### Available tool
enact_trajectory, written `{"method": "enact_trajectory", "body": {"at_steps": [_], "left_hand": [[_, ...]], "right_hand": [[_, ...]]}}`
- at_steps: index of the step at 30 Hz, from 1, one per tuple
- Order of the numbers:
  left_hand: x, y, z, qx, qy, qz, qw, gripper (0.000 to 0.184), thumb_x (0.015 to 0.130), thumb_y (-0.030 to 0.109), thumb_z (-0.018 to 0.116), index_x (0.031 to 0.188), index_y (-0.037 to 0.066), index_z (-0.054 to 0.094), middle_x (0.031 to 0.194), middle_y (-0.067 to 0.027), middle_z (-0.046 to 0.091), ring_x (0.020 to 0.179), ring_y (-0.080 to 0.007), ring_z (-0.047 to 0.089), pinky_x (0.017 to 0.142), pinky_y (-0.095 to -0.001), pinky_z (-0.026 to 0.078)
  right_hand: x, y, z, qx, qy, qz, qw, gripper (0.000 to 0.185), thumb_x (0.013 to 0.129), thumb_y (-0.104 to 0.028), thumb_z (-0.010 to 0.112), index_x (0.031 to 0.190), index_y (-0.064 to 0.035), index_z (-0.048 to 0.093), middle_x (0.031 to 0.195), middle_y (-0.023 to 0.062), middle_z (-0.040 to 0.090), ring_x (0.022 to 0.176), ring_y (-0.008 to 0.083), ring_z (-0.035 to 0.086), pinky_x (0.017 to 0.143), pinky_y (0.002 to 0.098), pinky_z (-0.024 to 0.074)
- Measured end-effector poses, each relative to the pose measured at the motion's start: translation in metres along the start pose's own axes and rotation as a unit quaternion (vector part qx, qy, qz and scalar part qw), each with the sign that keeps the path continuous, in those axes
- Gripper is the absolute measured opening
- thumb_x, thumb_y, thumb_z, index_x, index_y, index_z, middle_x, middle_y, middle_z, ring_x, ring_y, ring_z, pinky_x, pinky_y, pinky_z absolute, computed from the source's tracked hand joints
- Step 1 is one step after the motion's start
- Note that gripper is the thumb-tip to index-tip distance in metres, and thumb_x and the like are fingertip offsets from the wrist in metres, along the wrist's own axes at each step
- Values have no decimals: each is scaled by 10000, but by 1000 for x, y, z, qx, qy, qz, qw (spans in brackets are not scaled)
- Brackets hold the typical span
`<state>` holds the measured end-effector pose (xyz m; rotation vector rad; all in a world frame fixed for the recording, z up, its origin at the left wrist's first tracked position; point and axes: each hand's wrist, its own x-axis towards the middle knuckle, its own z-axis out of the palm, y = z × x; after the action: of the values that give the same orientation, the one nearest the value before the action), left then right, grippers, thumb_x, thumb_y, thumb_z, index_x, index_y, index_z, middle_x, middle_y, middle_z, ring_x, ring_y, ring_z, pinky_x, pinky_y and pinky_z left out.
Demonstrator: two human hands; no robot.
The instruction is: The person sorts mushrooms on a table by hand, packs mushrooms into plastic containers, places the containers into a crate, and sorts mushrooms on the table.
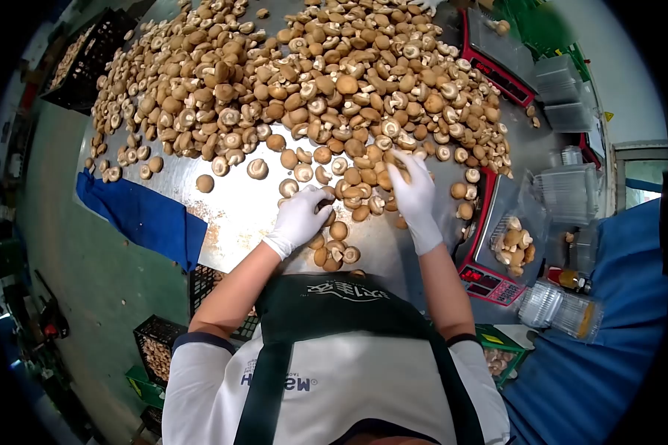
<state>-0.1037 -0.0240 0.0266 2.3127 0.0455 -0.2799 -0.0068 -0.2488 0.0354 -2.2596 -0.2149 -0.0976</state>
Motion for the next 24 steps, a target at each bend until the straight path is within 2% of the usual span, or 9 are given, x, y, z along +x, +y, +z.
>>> {"method": "enact_trajectory", "body": {"at_steps": [5, 6, 9, 12, 15, 17, 19, 22, 24], "left_hand": [[-3, -4, 11, -157, -19, -75, 985, 224, 933, 215, 647, 1106, 81, 697, 880, -57, 659, 767, -150, 611, 731, -295, 509], [-5, -3, 13, -219, -17, -99, 971, 226, 974, 201, 612, 1114, 45, 695, 858, 5, 656, 749, -87, 583, 708, -258, 498], [-5, -14, 28, -405, 23, -105, 908, 235, 1005, 191, 568, 1121, 31, 695, 882, 17, 658, 787, -83, 590, 730, -253, 500], [-7, -20, 29, -507, -23, -137, 851, 293, 1018, 232, 567, 1172, 11, 684, 1097, -24, 679, 984, -94, 588, 899, -244, 461], [-6, -21, 26, -589, -29, -144, 794, 393, 1043, 297, 518, 1318, 27, 592, 1216, -51, 642, 1079, -127, 588, 982, -267, 441], [-10, -14, 17, -646, -18, -148, 749, 441, 1055, 326, 486, 1379, 32, 536, 1268, -62, 617, 1103, -137, 591, 1001, -274, 441], [-15, -31, 18, -692, -36, -181, 698, 474, 1055, 387, 454, 1370, 41, 526, 1252, -81, 625, 983, -155, 636, 842, -284, 530], [-29, -58, 3, -717, -21, -182, 673, 439, 1022, 417, 504, 1265, 61, 586, 1035, -83, 689, 718, -164, 613, 663, -283, 521], [-33, -76, -10, -702, 60, -217, 676, 422, 1027, 377, 478, 1279, 52, 575, 1015, -103, 678, 743, -168, 628, 655, -281, 528]], "right_hand": [[51, -10, 69, -233, -171, 42, 956, 443, 851, -350, 695, 1211, -110, 602, 1175, 125, 650, 1070, 328, 643, 908, 449, 513], [54, -16, 66, -218, -193, 56, 955, 443, 848, -351, 693, 1209, -111, 601, 1154, 136, 663, 1063, 332, 648, 903, 450, 516], [59, -19, 50, -154, -242, 133, 949, 469, 815, -387, 705, 1200, -138, 609, 1056, 157, 709, 1025, 355, 663, 890, 443, 517], [40, -5, 50, -49, -120, 140, 982, 492, 797, -358, 749, 1199, -110, 613, 1102, 171, 695, 1009, 336, 672, 877, 414, 520], [-1, -28, 44, 87, -20, -7, 996, 401, 838, -241, 738, 1173, -52, 626, 1127, 161, 688, 1059, 312, 661, 900, 377, 514], [-32, -48, 46, 78, -147, -66, 984, 413, 846, -257, 740, 1193, -60, 631, 1120, 154, 685, 1051, 306, 663, 906, 366, 513], [-42, -64, 49, 143, -262, -53, 953, 379, 862, -266, 730, 1177, -68, 657, 1126, 149, 681, 1045, 301, 665, 906, 357, 517], [-16, -68, 74, 96, -191, -102, 972, 255, 901, -200, 675, 1119, -69, 695, 1092, 123, 682, 1020, 297, 664, 866, 356, 526], [8, -74, 95, 49, -144, -155, 976, 280, 900, -164, 664, 1166, -80, 675, 1128, 111, 667, 1013, 305, 659, 862, 360, 528]]}}
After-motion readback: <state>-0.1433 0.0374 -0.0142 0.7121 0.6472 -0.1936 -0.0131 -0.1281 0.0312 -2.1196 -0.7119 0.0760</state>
